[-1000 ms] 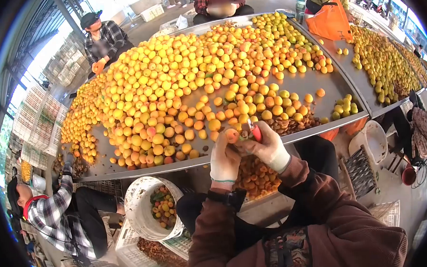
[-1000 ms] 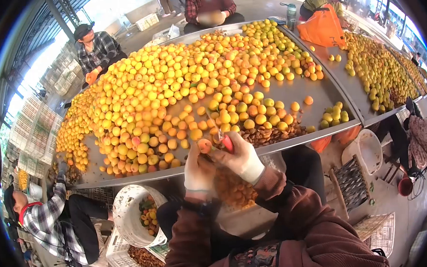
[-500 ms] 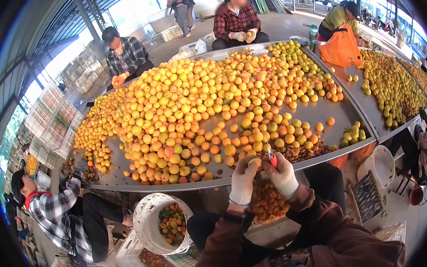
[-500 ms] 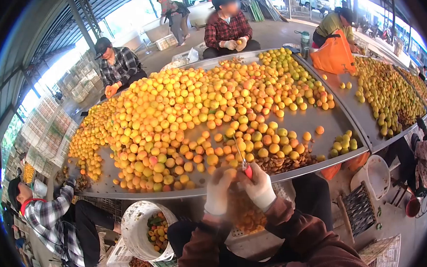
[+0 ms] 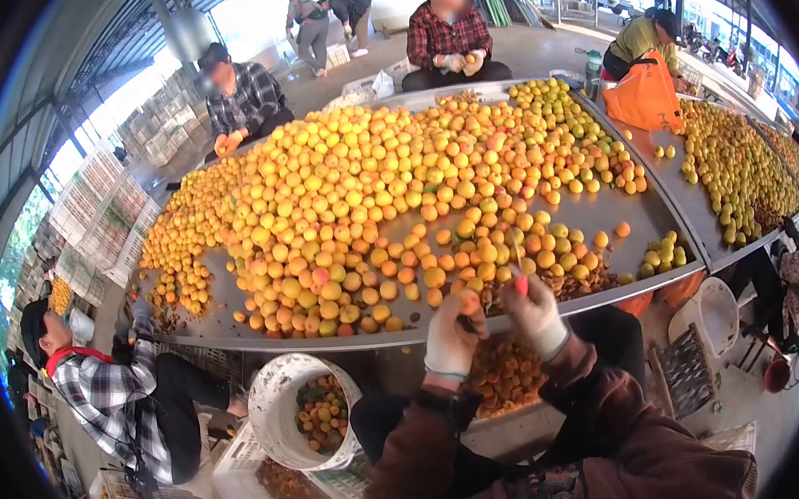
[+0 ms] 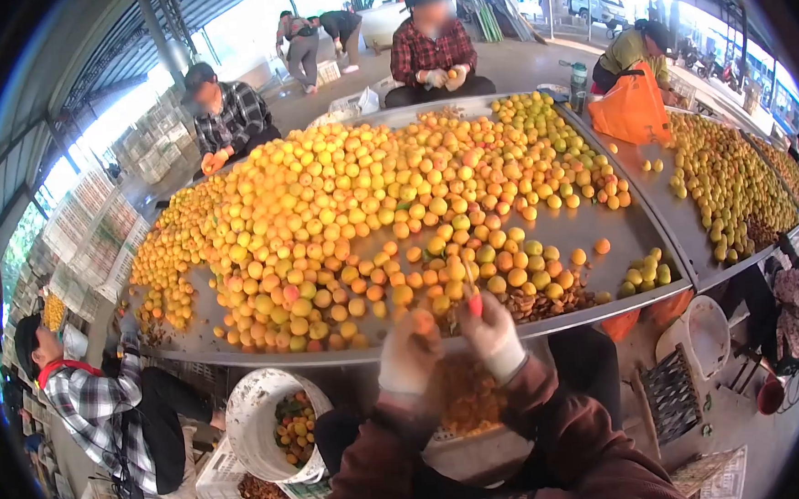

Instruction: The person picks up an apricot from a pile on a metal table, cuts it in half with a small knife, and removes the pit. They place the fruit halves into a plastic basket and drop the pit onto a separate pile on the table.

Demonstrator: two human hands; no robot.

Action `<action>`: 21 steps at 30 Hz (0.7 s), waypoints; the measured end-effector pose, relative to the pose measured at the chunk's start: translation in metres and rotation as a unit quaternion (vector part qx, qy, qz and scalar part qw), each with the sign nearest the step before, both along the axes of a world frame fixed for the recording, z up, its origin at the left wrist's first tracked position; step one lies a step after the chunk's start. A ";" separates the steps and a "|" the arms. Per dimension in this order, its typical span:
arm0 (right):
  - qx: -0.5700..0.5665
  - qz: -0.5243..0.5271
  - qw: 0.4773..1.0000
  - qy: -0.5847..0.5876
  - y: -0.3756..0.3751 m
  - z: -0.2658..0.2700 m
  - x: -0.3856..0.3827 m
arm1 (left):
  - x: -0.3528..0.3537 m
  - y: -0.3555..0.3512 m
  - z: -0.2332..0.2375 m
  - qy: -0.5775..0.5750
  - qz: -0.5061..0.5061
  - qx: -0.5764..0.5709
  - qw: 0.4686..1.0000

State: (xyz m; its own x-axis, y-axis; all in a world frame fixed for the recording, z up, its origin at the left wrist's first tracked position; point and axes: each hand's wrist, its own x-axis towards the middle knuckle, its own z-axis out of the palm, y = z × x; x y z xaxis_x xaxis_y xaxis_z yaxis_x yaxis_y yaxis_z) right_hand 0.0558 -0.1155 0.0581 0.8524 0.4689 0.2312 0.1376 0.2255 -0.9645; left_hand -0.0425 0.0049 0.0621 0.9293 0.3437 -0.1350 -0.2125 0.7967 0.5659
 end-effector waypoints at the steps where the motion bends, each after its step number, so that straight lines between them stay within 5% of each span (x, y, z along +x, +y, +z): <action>1: -0.012 0.014 0.998 -0.053 -0.006 0.004 0.013 | 0.000 0.003 0.000 0.003 0.037 -0.001 0.999; 4: -0.174 0.027 0.976 -0.127 -0.020 0.046 0.017 | -0.003 0.001 0.007 -0.024 0.068 -0.039 0.997; 6: -0.154 0.026 0.966 -0.206 -0.015 0.036 0.014 | -0.002 0.002 0.006 -0.023 0.051 -0.059 0.997; 7: -0.054 0.109 0.986 -0.116 -0.003 0.028 0.013 | -0.001 0.001 0.005 -0.036 0.056 -0.048 0.997; 10: -0.158 0.079 0.966 -0.188 -0.007 0.023 -0.014 | 0.001 0.002 0.000 -0.078 0.055 -0.052 0.994; 12: -0.138 0.092 0.972 -0.169 -0.002 0.015 -0.023 | 0.005 0.005 -0.011 -0.115 0.040 0.021 0.992; 21: -0.071 0.136 0.988 -0.032 -0.007 0.026 -0.028 | 0.002 0.001 -0.007 -0.100 0.044 0.020 0.994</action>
